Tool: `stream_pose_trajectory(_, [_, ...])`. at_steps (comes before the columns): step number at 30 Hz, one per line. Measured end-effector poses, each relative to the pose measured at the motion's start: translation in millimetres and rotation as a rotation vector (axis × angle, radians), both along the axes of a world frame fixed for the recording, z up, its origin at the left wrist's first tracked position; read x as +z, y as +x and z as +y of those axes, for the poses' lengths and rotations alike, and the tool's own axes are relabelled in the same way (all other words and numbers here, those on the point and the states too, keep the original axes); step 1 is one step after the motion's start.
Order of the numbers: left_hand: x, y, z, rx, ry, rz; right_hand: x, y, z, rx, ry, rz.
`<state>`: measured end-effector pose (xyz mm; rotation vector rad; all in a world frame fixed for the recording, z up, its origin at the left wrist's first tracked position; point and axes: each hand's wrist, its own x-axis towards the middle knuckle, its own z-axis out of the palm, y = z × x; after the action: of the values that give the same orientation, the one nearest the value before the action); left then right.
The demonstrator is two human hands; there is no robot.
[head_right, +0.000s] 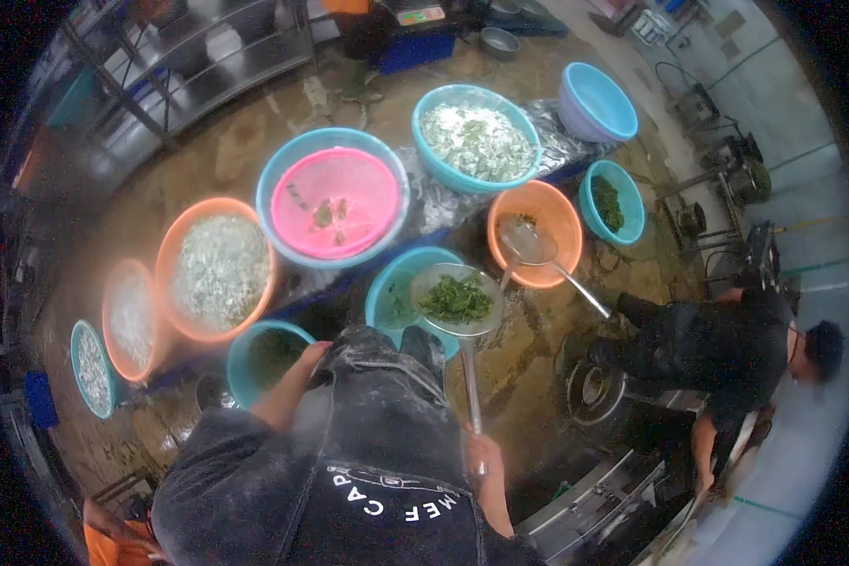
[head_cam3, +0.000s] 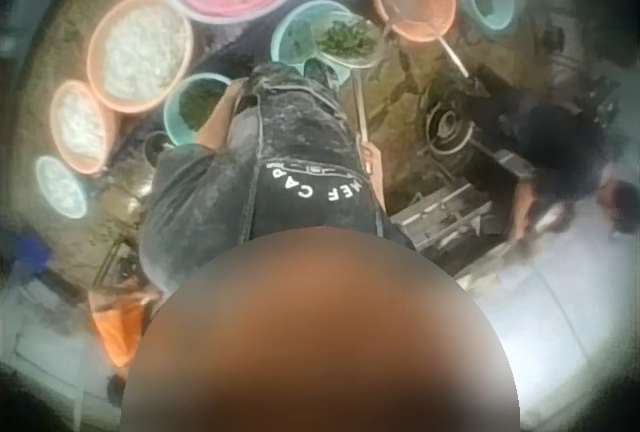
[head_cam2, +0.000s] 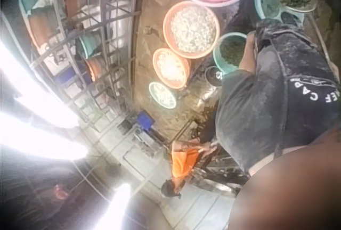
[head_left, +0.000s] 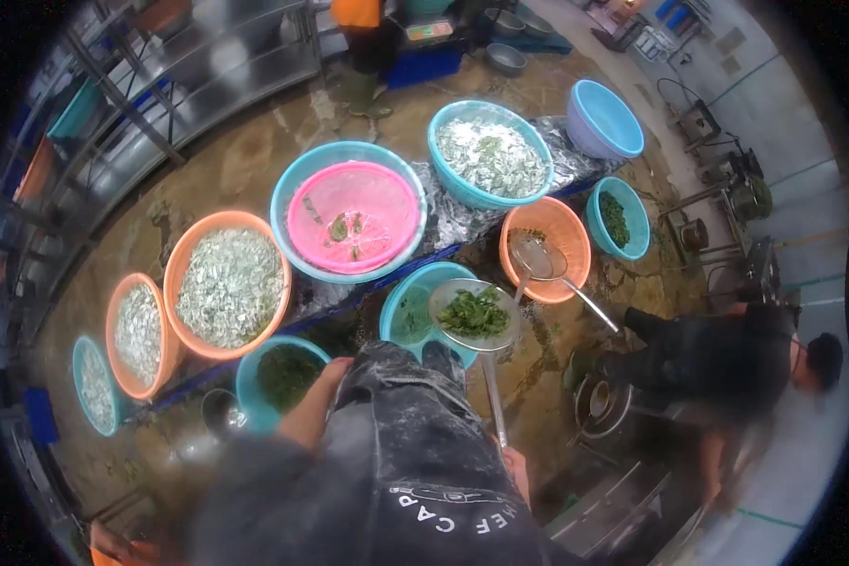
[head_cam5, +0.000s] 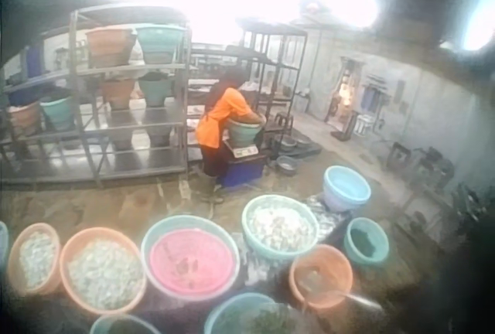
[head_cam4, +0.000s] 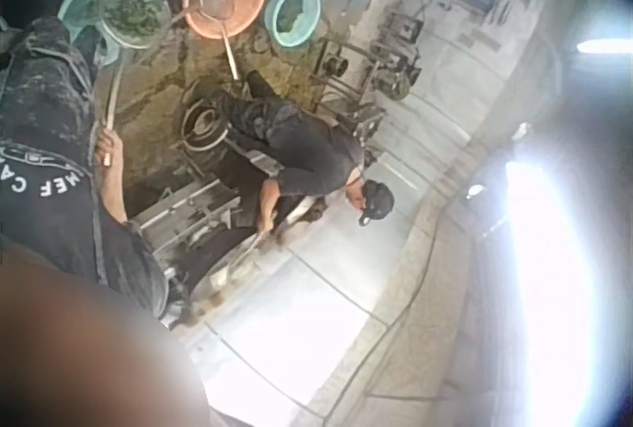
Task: The person uses two large mesh strainers to lift and transfer green tea leaves from large heated pans into multiple plastic basins. The person repeatedly scoops leaves from the pans, drains them, and deposits them into basins arranged on the floor while other workers perform similar tasks nearby.
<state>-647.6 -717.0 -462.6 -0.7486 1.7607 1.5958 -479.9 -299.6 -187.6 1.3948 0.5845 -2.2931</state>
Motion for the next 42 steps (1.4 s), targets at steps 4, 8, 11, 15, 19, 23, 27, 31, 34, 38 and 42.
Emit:
stream_pose_trajectory(4, [30,-40,8,0.043,0.060,-0.129,-24,21,6,0.029,-0.017,0.036])
stream_pose_trajectory(8, [47,-48,19,0.092,0.079,-0.053,-58,49,12,0.153,0.229,0.008])
stream_pose_trajectory(11, [47,-49,21,0.084,0.096,-0.064,-37,43,6,0.141,0.194,0.004])
stream_pose_trajectory(15, [16,-26,11,-0.021,0.043,-0.082,-2,36,-2,-0.009,-0.007,-0.024])
stream_pose_trajectory(19, [38,-9,23,-0.110,-0.134,-0.080,9,34,11,-0.006,-0.181,0.061])
stream_pose_trajectory(23, [83,9,36,-0.034,-0.031,-0.202,29,28,30,0.167,-0.071,0.012])
stream_pose_trajectory(27, [83,34,51,0.172,0.094,-0.277,27,31,74,0.331,-0.182,0.055])
stream_pose_trajectory(31, [102,60,74,0.256,0.145,-0.222,38,24,108,0.481,-0.250,0.099])
stream_pose_trajectory(34, [96,98,90,0.373,0.152,-0.153,43,7,141,0.654,-0.244,0.117])
stream_pose_trajectory(38, [88,159,107,0.506,0.181,-0.149,73,-35,152,0.882,-0.205,0.112])
stream_pose_trajectory(42, [42,248,113,0.707,0.238,-0.147,86,-69,150,1.007,-0.253,0.084])
